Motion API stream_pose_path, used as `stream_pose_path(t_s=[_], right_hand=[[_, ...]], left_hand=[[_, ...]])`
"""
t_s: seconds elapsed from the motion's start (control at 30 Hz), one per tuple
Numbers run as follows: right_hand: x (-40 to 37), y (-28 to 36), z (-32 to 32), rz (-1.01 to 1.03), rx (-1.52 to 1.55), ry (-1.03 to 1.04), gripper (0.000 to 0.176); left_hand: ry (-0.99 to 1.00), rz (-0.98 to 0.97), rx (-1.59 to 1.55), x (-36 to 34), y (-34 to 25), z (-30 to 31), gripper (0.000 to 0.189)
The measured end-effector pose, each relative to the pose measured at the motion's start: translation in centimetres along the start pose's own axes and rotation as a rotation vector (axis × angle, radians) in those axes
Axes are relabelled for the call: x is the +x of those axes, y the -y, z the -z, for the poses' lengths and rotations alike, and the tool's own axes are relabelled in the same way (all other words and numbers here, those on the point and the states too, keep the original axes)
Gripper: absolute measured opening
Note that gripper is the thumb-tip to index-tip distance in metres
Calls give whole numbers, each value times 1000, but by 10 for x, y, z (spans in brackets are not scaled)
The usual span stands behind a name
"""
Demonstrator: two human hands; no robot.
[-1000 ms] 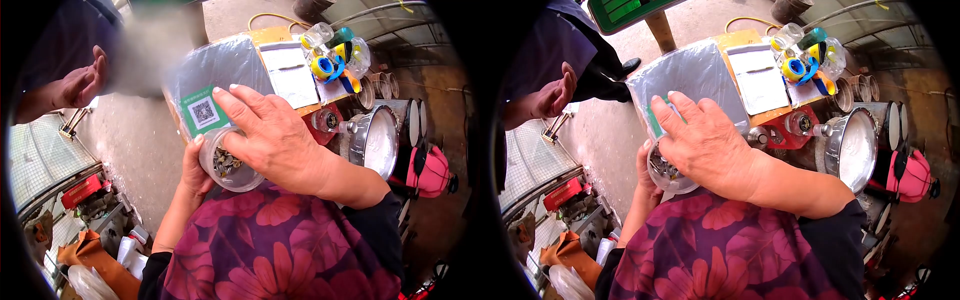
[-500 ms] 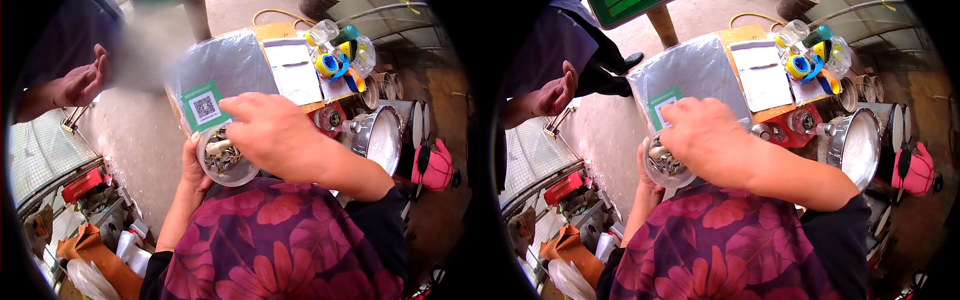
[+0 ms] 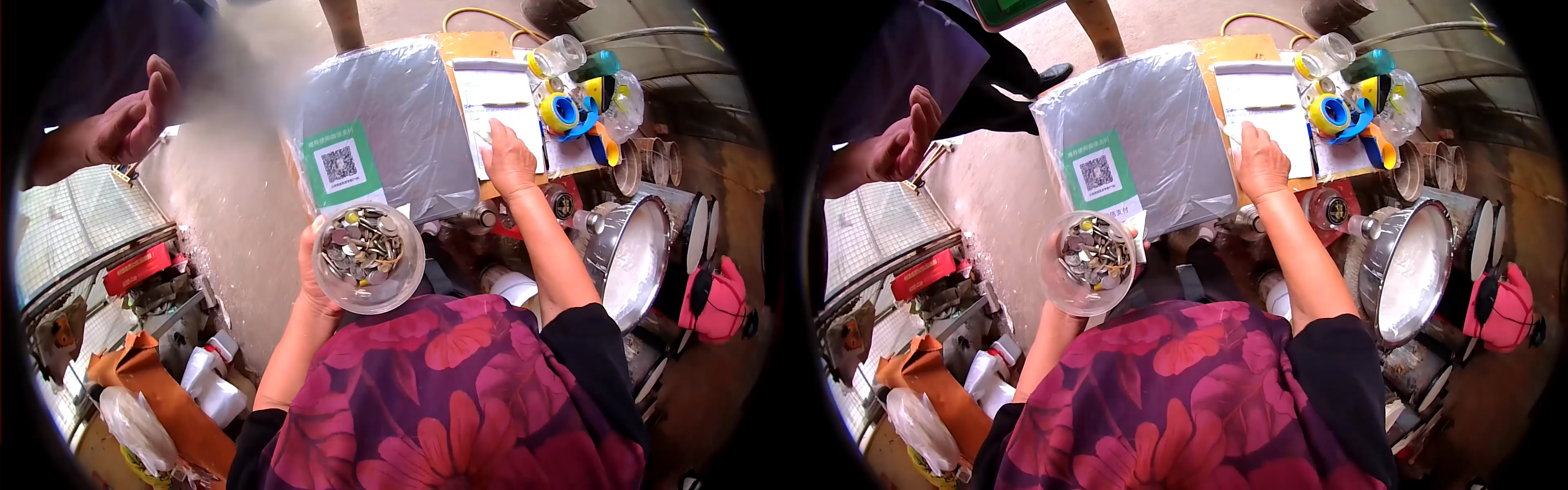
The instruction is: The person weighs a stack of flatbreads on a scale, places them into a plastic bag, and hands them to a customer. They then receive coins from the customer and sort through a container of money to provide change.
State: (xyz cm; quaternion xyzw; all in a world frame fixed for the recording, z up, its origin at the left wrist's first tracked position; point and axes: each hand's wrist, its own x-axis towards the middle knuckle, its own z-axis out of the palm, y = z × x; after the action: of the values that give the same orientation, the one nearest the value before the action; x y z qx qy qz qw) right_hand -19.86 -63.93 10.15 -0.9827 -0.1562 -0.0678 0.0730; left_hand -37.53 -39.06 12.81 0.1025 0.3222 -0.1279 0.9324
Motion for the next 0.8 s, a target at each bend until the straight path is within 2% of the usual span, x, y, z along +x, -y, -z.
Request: stream_pose_path(t_s=[0.03, 0.13, 0.2, 0.27, 0.33, 0.4, 0.43, 0.5, 0.53, 0.57, 0.6, 0.67, 0.7, 0.73, 0.77, 0.8], right_hand=[[-2, 0, -2, 8, -2, -46, 24], [0, 19, 45, -50, 729, -93, 25], [-4, 44, 113, -98, 1015, 61, 20], [-10, 69, 175, 255, 825, 101, 22], [-17, 88, 200, 618, 754, 210, 15], [-20, 99, 218, 792, 571, 461, 16], [-23, 100, 224, 774, 550, 424, 17], [-21, 87, 229, 594, 761, 291, 22], [-23, 82, 226, 399, 870, 299, 27], [-25, 77, 223, 194, 1003, 284, 32], [-28, 72, 220, -3, 1139, 242, 37], [-44, 82, 218, 37, 989, 324, 61], [-51, 91, 226, 77, 1006, 544, 81], [-58, 99, 217, 148, 1087, 593, 80], [-65, 108, 208, 216, 1170, 648, 78], [-70, 114, 201, 198, 1256, 726, 75]], left_hand=[[-6, -3, 25, 6, 4, 10, 63], [8, -20, 78, 9, 9, 12, 65], [52, -49, 37, -8, 5, -33, 52], [45, -89, 95, -12, 5, -44, 53], [64, -113, 125, -12, 7, -50, 53], [92, -128, 123, -15, 7, -51, 54], [122, -116, 101, -16, 5, -48, 55], [136, -94, 134, -21, 1, -39, 59], [145, -80, 151, -23, -1, -34, 61], [191, -84, 249, -26, -3, -27, 84], [283, -62, 192, -38, -3, -44, 81], [-107, -181, 112, -80, -4, -57, 76], [193, -153, 29, -77, -5, -66, 83], [489, -92, -44, -73, -6, -75, 92], [482, -113, -66, -75, -4, -78, 89], [312, -110, -42, -72, -5, -66, 81]])
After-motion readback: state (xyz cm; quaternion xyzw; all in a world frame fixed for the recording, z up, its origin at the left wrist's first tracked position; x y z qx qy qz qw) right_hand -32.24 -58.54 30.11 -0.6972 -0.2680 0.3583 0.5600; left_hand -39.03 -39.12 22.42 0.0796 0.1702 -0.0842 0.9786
